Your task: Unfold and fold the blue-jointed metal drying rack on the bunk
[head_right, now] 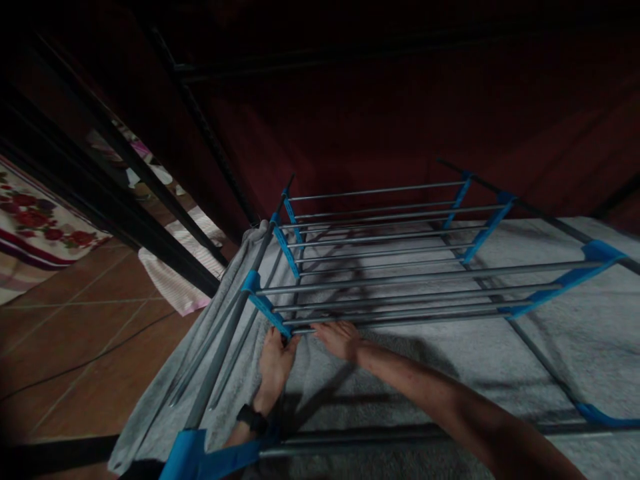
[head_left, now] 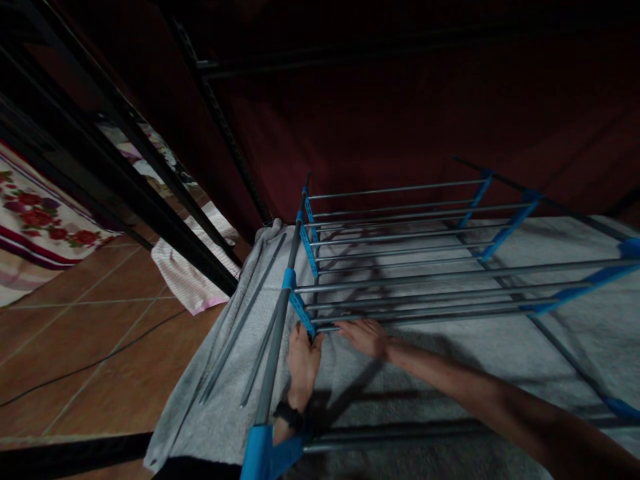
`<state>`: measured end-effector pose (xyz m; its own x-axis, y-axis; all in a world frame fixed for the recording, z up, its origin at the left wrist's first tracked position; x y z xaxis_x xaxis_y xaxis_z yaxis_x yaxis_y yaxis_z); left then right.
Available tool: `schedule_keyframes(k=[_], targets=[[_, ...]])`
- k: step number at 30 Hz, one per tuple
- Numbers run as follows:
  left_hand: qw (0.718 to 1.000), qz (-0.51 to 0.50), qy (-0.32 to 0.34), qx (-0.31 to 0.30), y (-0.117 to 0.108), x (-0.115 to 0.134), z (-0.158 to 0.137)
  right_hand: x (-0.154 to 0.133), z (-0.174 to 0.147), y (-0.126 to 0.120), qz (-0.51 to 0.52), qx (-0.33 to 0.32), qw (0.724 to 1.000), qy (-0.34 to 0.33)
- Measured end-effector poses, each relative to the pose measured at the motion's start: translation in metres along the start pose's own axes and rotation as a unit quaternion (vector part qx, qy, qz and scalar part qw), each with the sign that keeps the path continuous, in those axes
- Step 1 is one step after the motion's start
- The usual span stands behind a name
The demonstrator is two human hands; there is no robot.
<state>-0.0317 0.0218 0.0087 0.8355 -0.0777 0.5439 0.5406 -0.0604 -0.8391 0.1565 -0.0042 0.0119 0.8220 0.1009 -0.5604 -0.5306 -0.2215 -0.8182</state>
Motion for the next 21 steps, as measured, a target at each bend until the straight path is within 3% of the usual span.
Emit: schedule_keyframes(k=[12, 21], targets=[[0.997, 0.019, 0.044, 0.060, 0.0076, -0.0002, 0.0000, 0.0017, 0.0047, 0.0060, -0.060, -0.008, 0.997, -0.041], [0.996, 0.013, 0.068, 0.056, 0.0042, 0.0022, -0.0024, 0.0015, 0.0075, 0.0048, -0.049, -0.013, 0.998, -0.043]])
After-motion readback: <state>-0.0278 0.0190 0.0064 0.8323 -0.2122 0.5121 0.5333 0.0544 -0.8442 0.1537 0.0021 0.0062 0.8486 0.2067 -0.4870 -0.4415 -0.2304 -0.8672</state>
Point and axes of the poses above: each hand's wrist, its own z-axis towards the middle knuckle, its own y-axis out of the palm, x = y × z, the point moved 2 cm from there along z, towards the middle knuckle, and after that the axes turned 5 degrees about z, right-handed, at the moved point
